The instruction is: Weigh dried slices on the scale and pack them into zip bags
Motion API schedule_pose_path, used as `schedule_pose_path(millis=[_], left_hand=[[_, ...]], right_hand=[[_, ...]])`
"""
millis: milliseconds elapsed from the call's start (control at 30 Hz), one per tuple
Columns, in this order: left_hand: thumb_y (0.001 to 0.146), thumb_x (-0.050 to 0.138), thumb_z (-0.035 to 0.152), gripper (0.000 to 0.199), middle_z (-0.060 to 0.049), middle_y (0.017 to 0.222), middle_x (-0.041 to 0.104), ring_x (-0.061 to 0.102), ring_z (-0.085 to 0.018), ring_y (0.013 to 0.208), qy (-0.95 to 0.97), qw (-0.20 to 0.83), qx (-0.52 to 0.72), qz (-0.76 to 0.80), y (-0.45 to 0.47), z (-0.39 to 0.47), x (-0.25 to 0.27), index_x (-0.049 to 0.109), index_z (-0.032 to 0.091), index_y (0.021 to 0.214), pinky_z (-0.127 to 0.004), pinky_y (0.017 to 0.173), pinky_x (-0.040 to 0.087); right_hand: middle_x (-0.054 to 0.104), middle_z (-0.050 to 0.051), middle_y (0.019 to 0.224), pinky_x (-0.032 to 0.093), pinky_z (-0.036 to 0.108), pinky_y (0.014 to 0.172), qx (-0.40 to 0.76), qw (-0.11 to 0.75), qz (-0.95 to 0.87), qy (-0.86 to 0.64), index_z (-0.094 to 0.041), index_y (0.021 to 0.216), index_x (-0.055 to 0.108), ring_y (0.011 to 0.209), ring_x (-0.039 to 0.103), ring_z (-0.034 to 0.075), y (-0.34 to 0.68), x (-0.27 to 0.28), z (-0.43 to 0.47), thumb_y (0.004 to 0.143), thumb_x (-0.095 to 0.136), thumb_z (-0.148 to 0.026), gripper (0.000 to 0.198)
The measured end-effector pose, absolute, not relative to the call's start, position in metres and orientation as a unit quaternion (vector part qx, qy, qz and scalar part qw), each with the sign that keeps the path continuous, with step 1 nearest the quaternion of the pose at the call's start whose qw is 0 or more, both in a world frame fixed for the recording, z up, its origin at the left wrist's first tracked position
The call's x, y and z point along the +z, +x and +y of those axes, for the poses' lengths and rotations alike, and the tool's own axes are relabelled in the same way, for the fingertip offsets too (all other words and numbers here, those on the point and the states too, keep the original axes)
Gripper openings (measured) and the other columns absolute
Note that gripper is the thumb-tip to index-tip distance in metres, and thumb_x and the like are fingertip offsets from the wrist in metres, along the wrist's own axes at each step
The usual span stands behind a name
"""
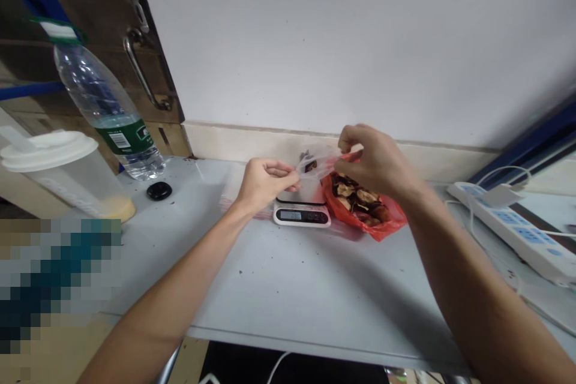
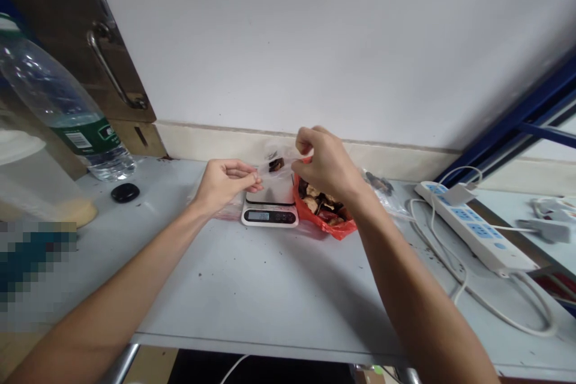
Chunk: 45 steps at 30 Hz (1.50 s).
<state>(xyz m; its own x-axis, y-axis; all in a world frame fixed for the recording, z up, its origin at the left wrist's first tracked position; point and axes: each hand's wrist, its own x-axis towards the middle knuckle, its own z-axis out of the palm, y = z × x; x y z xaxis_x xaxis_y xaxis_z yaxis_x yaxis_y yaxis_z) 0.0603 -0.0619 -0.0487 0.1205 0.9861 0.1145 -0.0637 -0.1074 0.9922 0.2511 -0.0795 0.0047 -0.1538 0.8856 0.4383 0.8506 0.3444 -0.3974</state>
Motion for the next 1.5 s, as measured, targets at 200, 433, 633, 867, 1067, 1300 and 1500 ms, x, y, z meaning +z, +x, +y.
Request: schedule_pose_path(millis=[200,433,633,867,1067,1300,1500], left_hand=[[0.072,0.077,0.021,0.007,-0.006,0.070,0.078,0.077,-0.022,0.069,0.593,0.474,0.531,0.376,0.079,-0.073,-0.054,0.074,0.015,0.074,-0.031,0.069,0.063],[0.085,0.067,0.029,0.022,-0.011,0.119,0.075,0.069,-0.024,0.114,0.667,0.332,0.562,0.358,0.079,-0.055,-0.058,0.074,0.018,0.103,-0.034,0.095,0.056],[0.087,0.071,0.032,0.049,-0.011,0.133,0.067,0.068,-0.024,0.116,0.547,0.570,0.496,0.361,0.093,-0.020,-0.041,0.057,0.023,0.134,-0.037,0.093,0.057],[0.075,0.081,0.029,0.019,-0.005,0.098,0.077,0.072,-0.017,0.087,0.565,0.560,0.492,0.355,0.117,0.000,-0.012,0.070,0.020,0.087,-0.027,0.076,0.056],[0.076,0.079,0.024,0.009,-0.007,0.083,0.077,0.071,-0.020,0.079,0.646,0.471,0.454,0.393,0.143,0.005,0.009,0.075,0.017,0.079,-0.034,0.075,0.055],[0.075,0.082,0.023,0.012,-0.009,0.091,0.079,0.071,-0.023,0.094,0.742,0.363,0.450,0.338,0.159,-0.003,0.039,0.078,0.013,0.081,-0.035,0.084,0.055],[0.077,0.084,0.031,0.020,-0.008,0.101,0.079,0.069,-0.024,0.108,0.723,0.380,0.505,0.281,0.149,-0.013,0.049,0.079,0.015,0.088,-0.037,0.093,0.053]], right_hand=[[0.069,0.011,0.104,0.045,0.032,0.072,0.002,0.241,-0.776,-0.582,-0.021,0.069,0.072,0.091,0.063,0.025,0.233,0.001,-0.092,0.076,0.050,-0.009,0.026],[0.074,0.008,0.103,0.043,0.031,0.068,-0.003,0.150,-0.767,-0.624,-0.030,0.150,0.050,0.086,0.065,0.026,0.259,0.017,-0.092,0.078,0.069,-0.026,0.074],[0.075,0.008,0.109,0.049,0.034,0.077,0.015,0.230,-0.772,-0.592,-0.030,0.159,0.034,0.087,0.068,0.024,0.299,0.029,-0.091,0.081,0.071,-0.040,0.086],[0.079,0.007,0.110,0.054,0.041,0.081,0.147,0.090,-0.755,-0.633,-0.029,0.113,0.080,0.092,0.072,0.029,0.369,0.039,-0.095,0.081,0.069,-0.048,0.039],[0.081,0.008,0.093,0.054,0.041,0.067,0.144,0.126,-0.760,-0.622,-0.027,0.088,0.084,0.082,0.073,0.030,0.407,0.041,-0.105,0.078,0.069,-0.056,0.034],[0.079,0.011,0.104,0.054,0.043,0.074,0.133,0.113,-0.732,-0.658,-0.025,0.103,0.082,0.088,0.073,0.033,0.398,0.042,-0.105,0.078,0.071,-0.058,0.043],[0.076,0.012,0.119,0.056,0.039,0.084,0.135,0.168,-0.701,-0.679,-0.022,0.138,0.063,0.096,0.073,0.028,0.377,0.035,-0.089,0.071,0.079,-0.051,0.075]])
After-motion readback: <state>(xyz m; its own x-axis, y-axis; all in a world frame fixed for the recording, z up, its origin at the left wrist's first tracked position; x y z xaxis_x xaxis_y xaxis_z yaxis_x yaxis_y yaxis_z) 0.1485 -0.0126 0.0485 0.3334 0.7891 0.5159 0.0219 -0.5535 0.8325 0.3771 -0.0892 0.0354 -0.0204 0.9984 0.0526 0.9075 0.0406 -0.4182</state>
